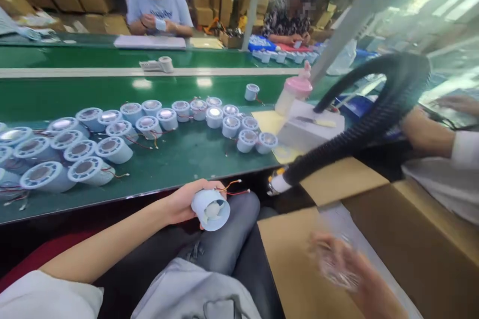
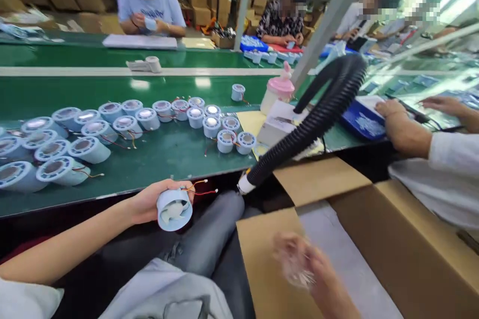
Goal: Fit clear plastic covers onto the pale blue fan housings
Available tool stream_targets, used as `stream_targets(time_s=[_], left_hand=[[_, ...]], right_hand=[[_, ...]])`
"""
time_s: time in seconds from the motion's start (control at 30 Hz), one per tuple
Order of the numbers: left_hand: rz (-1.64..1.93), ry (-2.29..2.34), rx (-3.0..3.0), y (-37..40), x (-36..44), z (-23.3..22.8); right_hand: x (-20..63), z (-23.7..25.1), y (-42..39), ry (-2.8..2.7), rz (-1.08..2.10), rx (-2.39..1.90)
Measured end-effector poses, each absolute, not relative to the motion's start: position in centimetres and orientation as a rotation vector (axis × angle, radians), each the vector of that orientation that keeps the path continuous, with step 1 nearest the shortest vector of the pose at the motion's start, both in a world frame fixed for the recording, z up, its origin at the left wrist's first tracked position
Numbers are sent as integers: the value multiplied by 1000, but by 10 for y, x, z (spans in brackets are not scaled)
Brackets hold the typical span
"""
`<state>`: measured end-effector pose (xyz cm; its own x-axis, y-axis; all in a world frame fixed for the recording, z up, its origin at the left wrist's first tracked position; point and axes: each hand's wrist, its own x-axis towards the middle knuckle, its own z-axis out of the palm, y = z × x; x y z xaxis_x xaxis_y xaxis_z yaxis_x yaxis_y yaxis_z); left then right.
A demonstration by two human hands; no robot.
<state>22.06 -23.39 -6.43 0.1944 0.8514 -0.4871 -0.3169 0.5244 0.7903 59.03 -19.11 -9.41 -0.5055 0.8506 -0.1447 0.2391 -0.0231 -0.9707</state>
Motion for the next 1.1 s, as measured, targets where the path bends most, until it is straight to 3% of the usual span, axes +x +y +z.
stream_targets(time_s=[0.07,0.13,0.23,0.3,0.37,0.47,0.57,0.63,0.83,1.0,1.1], left_hand=[[813,1060,603,-233,234,-67],[724,1060,632,-232,243,-69],[635,1089,741,-231,250,-69],[612,1121,876,-232,252,-66],[632,1172,1162,-234,252,-64],[675,1278,1610,-238,252,-64],[768,1358,1596,-242,251,-73],[854,1366,1562,-245,251,-80],[807,1215,1629,-247,251,-90],[737,1068,1255,-249,254,-82],[796,1045,1051,-252,256,-80]], right_hand=[[549,-85,-200,-1968,1396,-811],[510,-75,-207,-2297,915,-696],[472,-68,-215,-2488,306,-768],[462,-69,-217,-2528,174,-929],[459,-73,-216,-2554,226,-1039],[460,-77,-211,-2509,619,-1056],[460,-74,-207,-2305,1105,-1007],[459,-70,-206,-2144,1267,-992],[463,-68,-203,-1740,1491,-1117],[470,-71,-200,-1495,1708,-1034],[474,-72,-202,-1733,1547,-883]])
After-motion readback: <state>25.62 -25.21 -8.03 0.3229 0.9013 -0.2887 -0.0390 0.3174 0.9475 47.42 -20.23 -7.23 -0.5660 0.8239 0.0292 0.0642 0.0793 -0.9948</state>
